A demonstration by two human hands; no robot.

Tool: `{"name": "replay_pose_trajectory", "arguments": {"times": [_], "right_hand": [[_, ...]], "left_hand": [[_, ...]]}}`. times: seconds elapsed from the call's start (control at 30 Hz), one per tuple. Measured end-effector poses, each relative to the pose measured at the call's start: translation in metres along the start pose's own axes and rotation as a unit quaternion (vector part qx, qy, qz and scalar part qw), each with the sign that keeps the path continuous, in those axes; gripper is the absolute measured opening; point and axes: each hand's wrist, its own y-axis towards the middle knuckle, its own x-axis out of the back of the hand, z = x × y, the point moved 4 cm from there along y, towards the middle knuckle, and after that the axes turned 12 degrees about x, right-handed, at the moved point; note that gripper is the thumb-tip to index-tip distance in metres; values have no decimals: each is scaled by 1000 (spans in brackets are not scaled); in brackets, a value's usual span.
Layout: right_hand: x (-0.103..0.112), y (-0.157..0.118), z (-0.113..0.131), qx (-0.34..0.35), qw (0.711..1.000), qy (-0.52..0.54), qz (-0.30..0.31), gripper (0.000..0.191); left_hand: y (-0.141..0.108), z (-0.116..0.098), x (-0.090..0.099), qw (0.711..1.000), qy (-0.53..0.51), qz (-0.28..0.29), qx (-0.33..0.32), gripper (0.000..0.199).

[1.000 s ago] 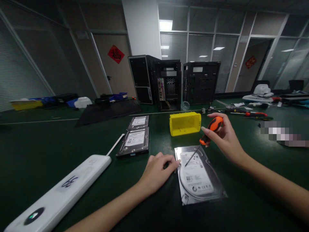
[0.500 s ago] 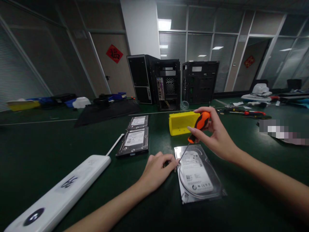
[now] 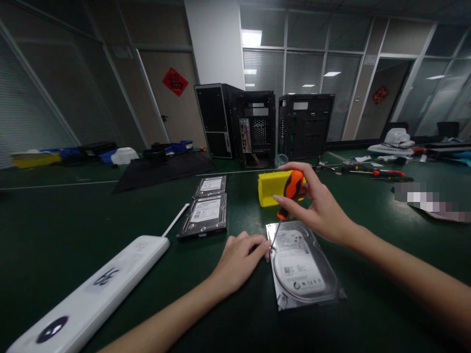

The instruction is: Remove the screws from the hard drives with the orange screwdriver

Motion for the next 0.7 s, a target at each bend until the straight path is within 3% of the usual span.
{"name": "replay_pose_trajectory", "arguments": {"times": [0.7], "right_hand": [[-2, -1, -1, 8, 1000, 3, 12, 52]], "left_hand": [[-2, 0, 1, 1000, 10, -2, -13, 36]]}}
